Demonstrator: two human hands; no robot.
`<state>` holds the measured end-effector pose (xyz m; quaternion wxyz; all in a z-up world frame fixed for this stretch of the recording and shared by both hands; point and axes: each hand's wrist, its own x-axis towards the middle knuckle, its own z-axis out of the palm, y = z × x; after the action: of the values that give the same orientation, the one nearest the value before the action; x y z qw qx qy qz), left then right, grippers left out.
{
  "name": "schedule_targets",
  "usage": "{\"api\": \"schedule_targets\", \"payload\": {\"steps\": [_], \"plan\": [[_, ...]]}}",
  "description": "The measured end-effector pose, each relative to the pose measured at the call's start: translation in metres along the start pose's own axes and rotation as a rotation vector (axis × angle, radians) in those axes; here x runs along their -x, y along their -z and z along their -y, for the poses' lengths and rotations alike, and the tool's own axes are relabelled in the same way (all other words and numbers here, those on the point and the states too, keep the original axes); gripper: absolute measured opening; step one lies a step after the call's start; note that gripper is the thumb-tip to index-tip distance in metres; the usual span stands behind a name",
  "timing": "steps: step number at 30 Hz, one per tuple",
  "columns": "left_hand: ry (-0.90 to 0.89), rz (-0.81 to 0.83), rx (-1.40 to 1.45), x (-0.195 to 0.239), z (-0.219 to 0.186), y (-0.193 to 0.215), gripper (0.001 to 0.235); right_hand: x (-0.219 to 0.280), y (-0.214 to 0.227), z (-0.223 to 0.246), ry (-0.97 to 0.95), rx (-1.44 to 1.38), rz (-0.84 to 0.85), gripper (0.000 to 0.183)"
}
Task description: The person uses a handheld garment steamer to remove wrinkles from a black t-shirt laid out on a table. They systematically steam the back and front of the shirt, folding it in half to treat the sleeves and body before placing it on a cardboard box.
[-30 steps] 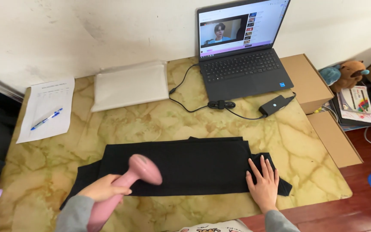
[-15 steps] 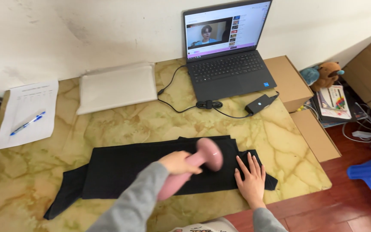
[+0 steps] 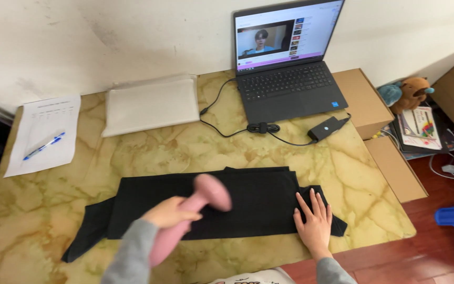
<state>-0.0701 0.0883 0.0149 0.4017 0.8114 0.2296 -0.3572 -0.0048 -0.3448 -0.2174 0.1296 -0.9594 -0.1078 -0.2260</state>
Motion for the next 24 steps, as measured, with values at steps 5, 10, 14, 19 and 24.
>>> {"api": "schedule_targets", "payload": {"steps": [5, 10, 14, 19, 24], "plan": [[0.189, -0.185, 0.216, 0.044, 0.09, 0.041, 0.044, 0.0, -0.001, 0.001, -0.023, -0.017, 0.022, 0.054], [0.247, -0.298, 0.411, 0.067, 0.131, 0.051, 0.035, 0.003, -0.006, -0.003, -0.032, -0.009, 0.04, 0.055], [0.216, -0.214, 0.3, 0.055, 0.113, 0.046, 0.035, 0.002, -0.004, -0.001, -0.024, -0.002, 0.028, 0.054], [0.038, -0.043, -0.084, 0.009, 0.042, 0.016, 0.049, 0.0, 0.0, 0.001, -0.007, 0.018, -0.004, 0.054], [-0.216, 0.159, -0.45, -0.021, -0.082, -0.047, 0.057, 0.001, -0.005, -0.004, -0.008, 0.002, 0.019, 0.054]]}}
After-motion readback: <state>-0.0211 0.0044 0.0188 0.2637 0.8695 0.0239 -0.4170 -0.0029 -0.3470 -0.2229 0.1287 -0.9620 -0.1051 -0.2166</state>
